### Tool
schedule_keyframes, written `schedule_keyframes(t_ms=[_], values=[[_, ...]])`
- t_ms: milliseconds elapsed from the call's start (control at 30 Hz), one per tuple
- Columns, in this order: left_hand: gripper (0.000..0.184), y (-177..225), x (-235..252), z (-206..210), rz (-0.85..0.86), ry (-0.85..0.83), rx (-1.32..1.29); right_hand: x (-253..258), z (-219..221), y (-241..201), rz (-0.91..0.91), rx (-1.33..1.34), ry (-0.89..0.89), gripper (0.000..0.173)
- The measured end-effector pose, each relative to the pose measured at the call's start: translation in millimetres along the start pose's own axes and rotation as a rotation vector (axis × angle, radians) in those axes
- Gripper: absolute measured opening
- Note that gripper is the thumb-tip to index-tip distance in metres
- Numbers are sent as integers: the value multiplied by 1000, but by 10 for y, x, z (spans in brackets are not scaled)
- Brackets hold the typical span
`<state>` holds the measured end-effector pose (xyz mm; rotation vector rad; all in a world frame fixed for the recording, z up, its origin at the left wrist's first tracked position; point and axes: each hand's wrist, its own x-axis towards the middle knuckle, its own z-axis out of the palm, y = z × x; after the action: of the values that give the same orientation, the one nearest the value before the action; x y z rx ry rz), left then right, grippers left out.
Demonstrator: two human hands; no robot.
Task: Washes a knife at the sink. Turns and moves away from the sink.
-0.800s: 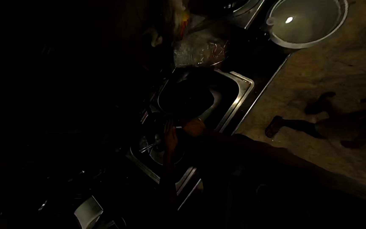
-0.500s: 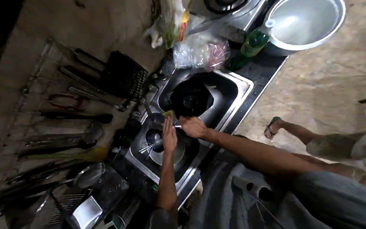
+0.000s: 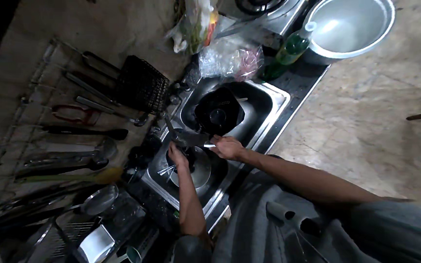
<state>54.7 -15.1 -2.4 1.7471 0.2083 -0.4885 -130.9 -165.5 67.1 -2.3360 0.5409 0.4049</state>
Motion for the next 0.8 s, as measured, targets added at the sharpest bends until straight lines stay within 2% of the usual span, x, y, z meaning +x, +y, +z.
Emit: schedule_keyframes(t_ms=[67,167,233,333,433,633,700,800], values=[[49,17,43,-3,-93,15,-182,-1,71,59,38,167,-3,47],[47,68,-14,15,-65,22,-229,-1,150,115,112,466,-12,48],[47,86,-131,71,20,2,-85,6,205,129,199,693,-45,49],[49,7,-307,183,255,-39,291,22,234,71,293,946,-87,47],[55,-157,-446,282,484,-179,615,20,199,-17,334,1042,-123,49],[55,-462,-817,297,746,-524,592,82,115,34,405,1108,-110,49],[54,-410,-784,272,768,-541,602,67,93,26,393,1102,-136,49],[56,-239,-516,234,643,-465,662,20,126,-46,377,1091,-186,49]])
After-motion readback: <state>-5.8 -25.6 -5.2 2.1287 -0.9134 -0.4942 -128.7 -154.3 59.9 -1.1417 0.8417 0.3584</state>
